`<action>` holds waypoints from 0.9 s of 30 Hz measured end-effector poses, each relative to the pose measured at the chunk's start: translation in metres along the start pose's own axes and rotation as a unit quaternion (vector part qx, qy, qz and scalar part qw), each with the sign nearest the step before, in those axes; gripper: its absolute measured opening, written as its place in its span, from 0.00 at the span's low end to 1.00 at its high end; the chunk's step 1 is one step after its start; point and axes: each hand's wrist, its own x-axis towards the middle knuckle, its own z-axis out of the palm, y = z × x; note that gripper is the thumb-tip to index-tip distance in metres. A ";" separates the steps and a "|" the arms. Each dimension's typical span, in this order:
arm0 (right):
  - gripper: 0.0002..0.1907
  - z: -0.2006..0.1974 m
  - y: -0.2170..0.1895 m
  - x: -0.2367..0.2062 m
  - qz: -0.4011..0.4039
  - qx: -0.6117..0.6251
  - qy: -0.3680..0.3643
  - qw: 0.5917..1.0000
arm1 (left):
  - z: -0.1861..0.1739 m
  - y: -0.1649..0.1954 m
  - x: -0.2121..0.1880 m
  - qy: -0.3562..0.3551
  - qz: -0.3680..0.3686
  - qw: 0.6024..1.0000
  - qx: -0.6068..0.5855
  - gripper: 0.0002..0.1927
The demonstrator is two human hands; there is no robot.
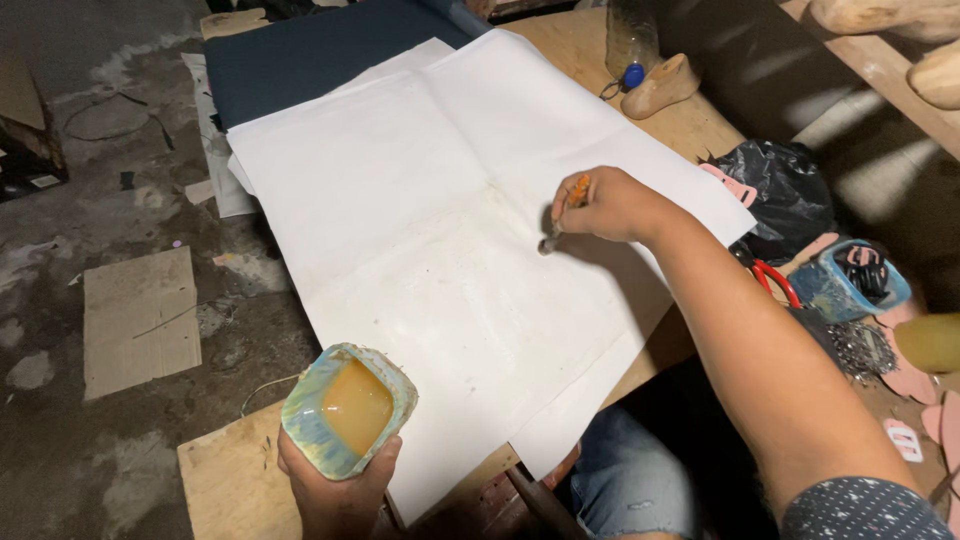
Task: The person applies a yellowish liquid from a small container onto a white sheet using a brush, then picks up small plastic pieces and applies the liquid to them one by one. The person works at a cluttered wooden workbench with tools and materials nearby.
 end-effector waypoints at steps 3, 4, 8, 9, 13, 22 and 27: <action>0.06 -0.001 0.025 -0.043 0.014 0.021 -0.012 1.000 | 0.000 0.000 -0.004 -0.007 0.078 0.996 0.045 0.53; 0.06 -0.001 0.034 -0.059 0.015 0.036 -0.007 0.999 | -0.001 0.001 -0.005 -0.011 0.104 0.993 0.045 0.52; 0.06 0.005 0.067 -0.122 0.003 0.048 0.031 0.998 | -0.002 0.005 -0.010 -0.019 0.167 0.984 0.063 0.52; 0.06 0.009 0.071 -0.134 -0.006 0.038 0.047 0.998 | -0.002 0.007 -0.011 -0.018 0.174 0.982 0.073 0.53; 0.09 0.048 0.078 -0.161 -0.008 0.001 0.260 0.966 | -0.002 0.012 -0.014 -0.033 0.163 0.984 0.071 0.51; 0.13 0.123 0.037 -0.063 -0.042 0.175 0.394 0.901 | 0.006 0.010 -0.015 -0.011 0.107 0.988 0.107 0.54; 0.09 0.099 -0.008 0.030 -0.048 0.116 0.374 0.919 | 0.004 0.019 -0.013 -0.014 0.027 0.993 0.113 0.52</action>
